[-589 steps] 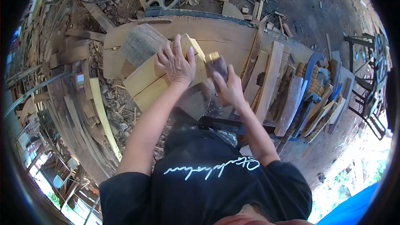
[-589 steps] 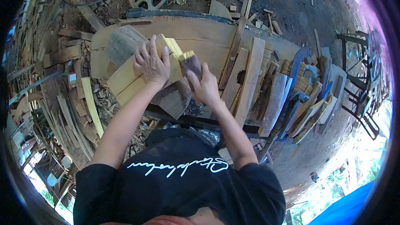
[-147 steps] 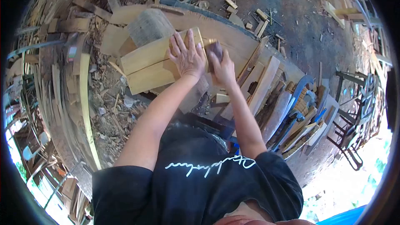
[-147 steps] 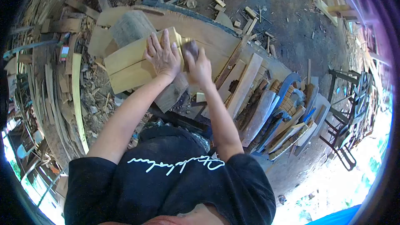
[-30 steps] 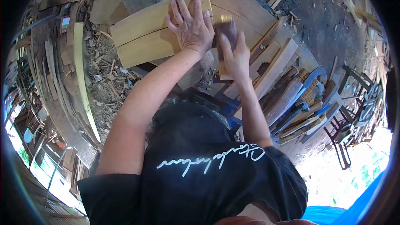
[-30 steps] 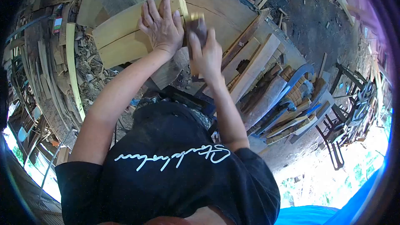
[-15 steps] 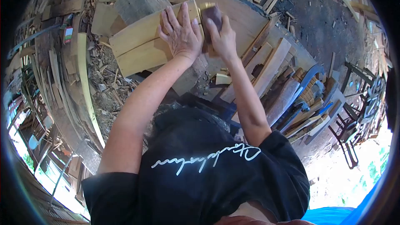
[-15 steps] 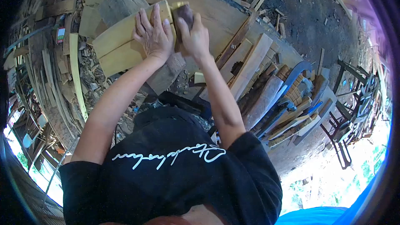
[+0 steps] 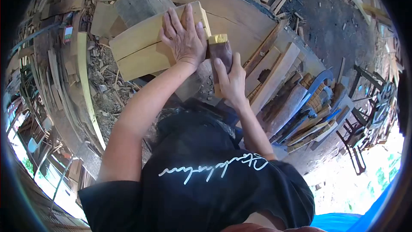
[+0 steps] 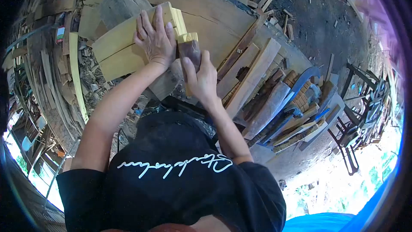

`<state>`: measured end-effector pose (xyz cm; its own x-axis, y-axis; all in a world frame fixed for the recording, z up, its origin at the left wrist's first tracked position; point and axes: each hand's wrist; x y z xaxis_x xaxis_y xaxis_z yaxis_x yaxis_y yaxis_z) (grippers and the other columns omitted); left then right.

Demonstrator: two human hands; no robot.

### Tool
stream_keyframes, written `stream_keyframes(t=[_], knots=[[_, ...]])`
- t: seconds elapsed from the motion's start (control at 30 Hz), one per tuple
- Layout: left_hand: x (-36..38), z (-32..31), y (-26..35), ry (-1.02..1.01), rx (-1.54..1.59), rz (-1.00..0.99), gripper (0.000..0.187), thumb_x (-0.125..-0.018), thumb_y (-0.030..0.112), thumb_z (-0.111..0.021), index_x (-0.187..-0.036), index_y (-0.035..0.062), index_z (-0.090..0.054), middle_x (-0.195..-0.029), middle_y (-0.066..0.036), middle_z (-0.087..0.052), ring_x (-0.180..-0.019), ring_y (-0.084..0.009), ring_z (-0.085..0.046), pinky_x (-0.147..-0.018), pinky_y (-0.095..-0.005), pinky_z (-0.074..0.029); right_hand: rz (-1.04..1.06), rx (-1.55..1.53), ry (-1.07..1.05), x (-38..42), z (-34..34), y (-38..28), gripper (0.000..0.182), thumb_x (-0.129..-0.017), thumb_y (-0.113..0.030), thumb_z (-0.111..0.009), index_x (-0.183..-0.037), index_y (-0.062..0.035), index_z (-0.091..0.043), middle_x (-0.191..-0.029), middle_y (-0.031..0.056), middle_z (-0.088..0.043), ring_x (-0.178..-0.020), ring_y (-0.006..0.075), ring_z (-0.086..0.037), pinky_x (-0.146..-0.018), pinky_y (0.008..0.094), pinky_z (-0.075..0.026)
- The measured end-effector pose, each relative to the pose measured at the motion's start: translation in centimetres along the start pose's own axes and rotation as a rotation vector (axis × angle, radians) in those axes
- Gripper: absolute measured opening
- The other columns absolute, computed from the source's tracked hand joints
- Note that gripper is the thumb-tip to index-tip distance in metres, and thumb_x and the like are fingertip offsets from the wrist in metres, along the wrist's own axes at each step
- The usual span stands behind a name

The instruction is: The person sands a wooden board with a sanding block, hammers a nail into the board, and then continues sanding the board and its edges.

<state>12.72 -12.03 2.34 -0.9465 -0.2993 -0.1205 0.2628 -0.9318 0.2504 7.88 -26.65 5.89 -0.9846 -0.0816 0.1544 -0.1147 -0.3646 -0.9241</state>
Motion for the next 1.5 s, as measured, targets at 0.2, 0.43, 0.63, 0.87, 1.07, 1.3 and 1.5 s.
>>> stream_keyframes(t=[0.2, 0.43, 0.63, 0.87, 1.07, 1.3, 1.5], knots=[[0.1, 0.0, -0.2, 0.005, -0.017, -0.018, 0.061, -0.098, 0.036, -0.044, -0.155, 0.0187, -0.029, -0.156, -0.029, -0.020, -0.145, -0.0455, -0.016, -0.110, -0.0633, -0.013, -0.113, 0.097, -0.058, -7.9, -2.4, 2.7, 0.041, -0.095, -0.035, -0.063, -0.111, 0.0008, -0.050, -0.091, 0.0317, -0.066, -0.087, 0.0502, -0.065, -0.073, 0.0507, -0.052], [0.2, 0.1, -0.1, 0.000, -0.085, -0.028, 0.059, -0.100, 0.037, -0.039, -0.155, 0.0194, -0.027, -0.154, -0.028, -0.023, -0.143, -0.0445, -0.020, -0.109, -0.0599, -0.016, -0.212, 0.046, -0.061, -2.5, -0.7, 0.9, 0.041, -0.095, -0.035, -0.062, -0.111, 0.0017, -0.053, -0.092, 0.0286, -0.067, -0.090, 0.0443, -0.068, -0.077, 0.0446, -0.052], [0.2, 0.0, -0.3, -0.003, 0.001, -0.039, 0.063, -0.097, 0.035, -0.044, -0.155, 0.0174, -0.027, -0.157, -0.030, -0.017, -0.145, -0.0470, -0.015, -0.110, -0.0652, -0.013, -0.236, -0.011, -0.091, -2.7, -0.8, 2.2, 0.042, -0.096, -0.036, -0.061, -0.116, 0.0006, -0.054, -0.099, 0.0260, -0.069, -0.096, 0.0386, -0.069, -0.082, 0.0439, -0.052], [0.2, -0.1, -0.2, 0.035, -0.085, -0.037, 0.059, -0.100, 0.037, -0.039, -0.155, 0.0194, -0.028, -0.154, -0.027, -0.025, -0.143, -0.0447, -0.020, -0.109, -0.0603, -0.015, -0.126, 0.069, -0.030, -7.2, -1.9, 1.4, 0.045, -0.095, -0.041, -0.062, -0.104, 0.0020, -0.052, -0.086, 0.0313, -0.065, -0.085, 0.0507, -0.063, -0.071, 0.0460, -0.051], [0.2, 0.0, -0.1, 0.011, -0.053, -0.025, 0.059, -0.100, 0.038, -0.040, -0.155, 0.0191, -0.028, -0.155, -0.027, -0.023, -0.143, -0.0455, -0.019, -0.109, -0.0616, -0.016, -0.214, -0.087, -0.051, 0.6, 0.2, 1.1, 0.040, -0.096, -0.032, -0.062, -0.115, 0.0023, -0.055, -0.101, 0.0239, -0.068, -0.098, 0.0260, -0.068, -0.087, 0.0400, -0.050], [0.3, 0.0, -0.2, -0.011, 0.010, -0.027, 0.061, -0.098, 0.035, -0.043, -0.155, 0.0179, -0.028, -0.157, -0.029, -0.018, -0.145, -0.0455, -0.014, -0.110, -0.0640, -0.011, -0.056, 0.040, -0.011, -8.7, -2.5, 1.6, 0.044, -0.094, -0.039, -0.062, -0.108, 0.0015, -0.053, -0.089, 0.0305, -0.066, -0.088, 0.0494, -0.064, -0.074, 0.0518, -0.050], [0.3, -0.2, -0.2, 0.038, -0.068, -0.047, 0.058, -0.100, 0.039, -0.039, -0.154, 0.0186, -0.029, -0.154, -0.028, -0.024, -0.143, -0.0447, -0.020, -0.108, -0.0598, -0.016, -0.113, -0.086, 0.038, 1.2, -0.4, 2.2, 0.041, -0.095, -0.034, -0.062, -0.111, 0.0025, -0.053, -0.092, 0.0292, -0.068, -0.092, 0.0475, -0.066, -0.078, 0.0471, -0.052]])
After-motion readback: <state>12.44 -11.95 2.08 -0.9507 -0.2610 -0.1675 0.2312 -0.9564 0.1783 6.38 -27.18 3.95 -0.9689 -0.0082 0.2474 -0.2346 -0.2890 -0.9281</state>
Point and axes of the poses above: each hand's wrist, its own x-axis away from the middle knuckle, its own z-axis out of the back of the hand, y = z × x
